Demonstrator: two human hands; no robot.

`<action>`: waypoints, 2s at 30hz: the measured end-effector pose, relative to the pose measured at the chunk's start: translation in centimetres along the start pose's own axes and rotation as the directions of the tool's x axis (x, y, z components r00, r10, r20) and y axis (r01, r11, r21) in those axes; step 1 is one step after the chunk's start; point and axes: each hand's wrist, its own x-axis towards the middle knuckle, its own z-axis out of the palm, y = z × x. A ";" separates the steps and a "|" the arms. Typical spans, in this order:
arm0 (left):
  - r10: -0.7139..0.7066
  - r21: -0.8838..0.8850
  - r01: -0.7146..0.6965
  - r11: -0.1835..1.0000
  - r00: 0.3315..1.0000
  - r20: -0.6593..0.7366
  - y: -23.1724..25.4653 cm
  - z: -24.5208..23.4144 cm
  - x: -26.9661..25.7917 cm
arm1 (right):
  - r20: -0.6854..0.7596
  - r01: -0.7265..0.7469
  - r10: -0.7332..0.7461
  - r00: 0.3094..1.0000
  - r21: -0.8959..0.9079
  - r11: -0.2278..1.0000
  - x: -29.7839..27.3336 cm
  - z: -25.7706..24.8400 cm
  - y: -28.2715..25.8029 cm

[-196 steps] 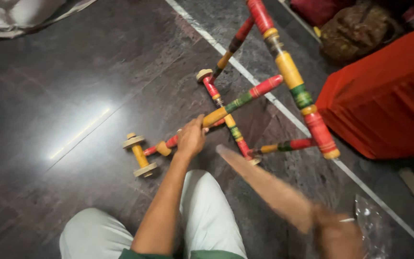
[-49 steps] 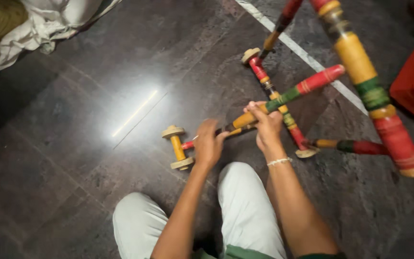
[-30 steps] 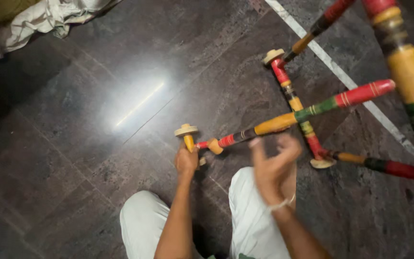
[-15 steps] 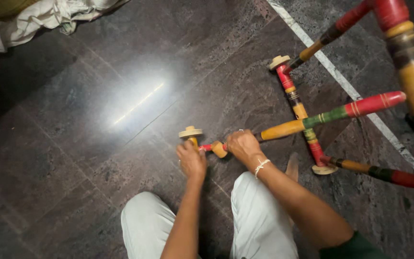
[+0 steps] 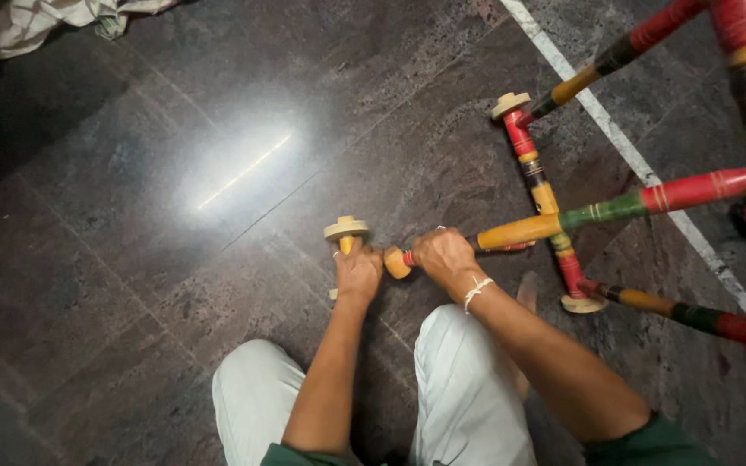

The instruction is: The person disassembles a small, colorful wooden frame structure by removing its components one by one. They then use a flat wooden tool to scrape or smooth the surfaces of the individual pieces before reassembling the frame back together.

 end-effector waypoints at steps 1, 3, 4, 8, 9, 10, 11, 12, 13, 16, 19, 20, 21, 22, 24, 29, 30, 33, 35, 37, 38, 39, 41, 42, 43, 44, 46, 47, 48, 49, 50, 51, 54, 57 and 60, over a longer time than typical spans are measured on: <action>-0.038 -0.035 0.040 0.999 0.998 0.048 0.0 0.3 0.0 | 0.018 0.003 -0.003 1.000 0.000 1.000 0.1 0.1 0.0; -0.109 -0.100 0.124 0.987 0.983 0.148 0.1 1.0 0.1 | 0.064 0.002 -0.003 0.998 0.004 1.000 0.2 0.1 -0.1; -0.113 -0.086 0.127 0.988 0.982 0.150 0.1 1.3 0.1 | 0.093 -0.002 0.001 0.996 0.008 1.000 0.3 0.1 -0.1; -0.130 -0.085 0.147 0.985 0.976 0.175 -0.5 1.9 0.2 | 0.116 -0.020 0.019 0.993 0.001 1.000 0.8 -0.4 -0.2; -0.134 -0.098 0.154 0.983 0.973 0.188 -0.6 1.9 0.2 | 0.115 -0.016 0.016 0.993 0.005 1.000 0.8 -0.6 -0.1; -0.137 -0.114 0.160 0.981 0.973 0.186 -0.6 1.8 0.2 | 0.115 -0.013 0.012 0.993 0.009 1.000 0.8 -0.7 0.0; -0.140 -0.130 0.166 0.978 0.973 0.186 -0.6 1.8 0.1 | 0.115 -0.010 0.009 0.993 0.014 1.000 0.7 -0.9 0.0; -0.144 -0.146 0.172 0.974 0.972 0.185 -0.5 1.7 0.0 | 0.133 -0.001 -0.002 0.991 0.023 1.000 0.6 -1.0 0.1; -0.150 -0.148 0.177 0.973 0.973 0.178 -0.4 1.7 -0.1 | 0.153 0.007 -0.012 0.988 0.034 0.999 0.5 -1.0 0.1; -0.170 -0.144 0.194 0.970 0.972 0.165 0.0 1.8 0.0 | 0.131 -0.002 0.000 0.991 0.017 1.000 0.3 -1.1 0.4; -0.183 -0.136 0.206 0.969 0.969 0.165 -0.2 2.2 -0.1 | 0.133 0.001 -0.003 0.991 0.017 1.000 0.6 -1.1 0.3; -0.178 -0.148 0.202 0.968 0.971 0.159 -0.3 2.3 -0.2 | 0.147 0.005 -0.009 0.989 0.026 1.000 0.7 -1.0 0.1; -0.169 -0.160 0.193 0.968 0.974 0.153 -0.3 2.4 -0.3 | 0.154 -0.001 -0.003 0.988 0.026 1.000 0.6 -0.9 0.1; -0.172 -0.150 0.197 0.969 0.971 0.165 -0.2 2.5 -0.3 | 0.162 -0.008 0.003 0.987 0.025 1.000 0.5 -0.8 0.1; -0.181 -0.133 0.206 0.969 0.967 0.181 0.0 2.6 0.2 | 0.149 -0.015 0.013 0.989 0.010 1.000 0.6 -0.6 0.5; -0.201 -0.131 0.219 0.967 0.970 0.137 -0.2 2.1 -0.3 | 0.118 0.015 -0.019 0.993 0.029 0.999 0.6 -0.1 0.1; -0.200 -0.131 0.219 0.967 0.969 0.144 -0.1 2.0 -0.3 | 0.090 0.005 -0.007 0.996 0.023 1.000 0.5 0.0 0.2; -0.210 -0.189 0.240 0.952 0.964 0.165 -0.3 1.5 0.0 | 0.029 -0.012 0.011 1.000 0.031 0.999 0.9 -0.2 0.4; -0.190 -0.182 0.218 0.959 0.969 0.160 -0.7 1.4 -0.3 | 0.036 -0.022 0.019 0.999 0.081 0.997 0.9 -0.2 0.1; -0.183 -0.182 0.211 0.960 0.971 0.157 -0.6 1.4 0.0 | 0.035 -0.011 0.009 0.999 0.069 0.998 0.8 -0.5 0.2; -0.190 -0.184 0.218 0.959 0.969 0.156 -0.5 1.5 0.3 | 0.033 -0.007 0.005 0.999 0.060 0.998 0.9 -0.6 0.6; -0.205 -0.182 0.233 0.955 0.966 0.161 -0.5 1.5 0.1 | 0.046 -0.007 0.005 0.999 0.061 0.998 0.8 -0.7 0.5; -0.193 -0.180 0.219 0.959 0.970 0.149 -0.5 1.4 -0.3 | 0.070 -0.011 0.007 0.998 0.065 0.998 0.7 -0.8 0.3; -0.186 -0.178 0.210 0.961 0.972 0.143 -0.5 1.4 -0.4 | 0.046 -0.012 0.008 0.999 0.074 0.997 0.7 -0.8 0.2; -0.191 -0.182 0.219 0.959 0.968 0.160 -0.4 1.3 -0.4 | 0.024 -0.016 0.015 1.000 0.079 0.997 0.6 -0.7 0.3; -0.196 -0.185 0.228 0.956 0.964 0.177 -0.2 1.2 -0.3 | 0.002 -0.021 0.021 1.000 0.084 0.996 0.5 -0.7 0.5; -0.200 -0.191 0.233 0.953 0.963 0.179 -0.3 0.7 0.1 | -0.001 -0.013 0.013 1.000 0.063 0.998 0.9 -0.7 0.8; -0.194 -0.194 0.226 0.955 0.966 0.169 -0.5 0.6 -0.2 | 0.000 -0.007 0.007 1.000 0.058 0.998 0.9 -0.6 0.5; -0.189 -0.197 0.219 0.956 0.969 0.160 -0.7 0.5 -0.4 | 0.020 0.001 -0.002 1.000 0.067 0.998 0.9 -0.5 0.2; -0.191 -0.210 0.225 0.951 0.967 0.171 -0.7 0.4 -0.3 | 0.040 0.002 -0.005 0.999 0.073 0.997 0.8 -0.5 0.2; -0.193 -0.224 0.232 0.947 0.964 0.182 -0.8 0.5 -0.3 | 0.061 0.003 -0.008 0.998 0.079 0.997 0.8 -0.5 0.2; -0.197 -0.238 0.240 0.941 0.962 0.188 -0.8 0.6 0.0 | 0.024 -0.009 0.008 1.000 0.060 0.998 0.9 -0.6 0.3; -0.206 -0.183 0.245 0.952 0.957 0.206 -1.1 1.2 0.1 | -0.015 -0.015 0.015 1.000 0.035 0.999 1.1 -0.7 0.2; -0.204 -0.203 0.244 0.948 0.958 0.199 -0.9 2.1 -0.3 | 0.066 0.011 -0.015 0.998 0.058 0.998 0.9 -0.4 0.1; -0.184 -0.168 0.207 0.964 0.973 0.141 -1.1 2.2 0.4 | 0.092 -0.026 0.020 0.996 0.068 0.997 1.5 -0.1 0.7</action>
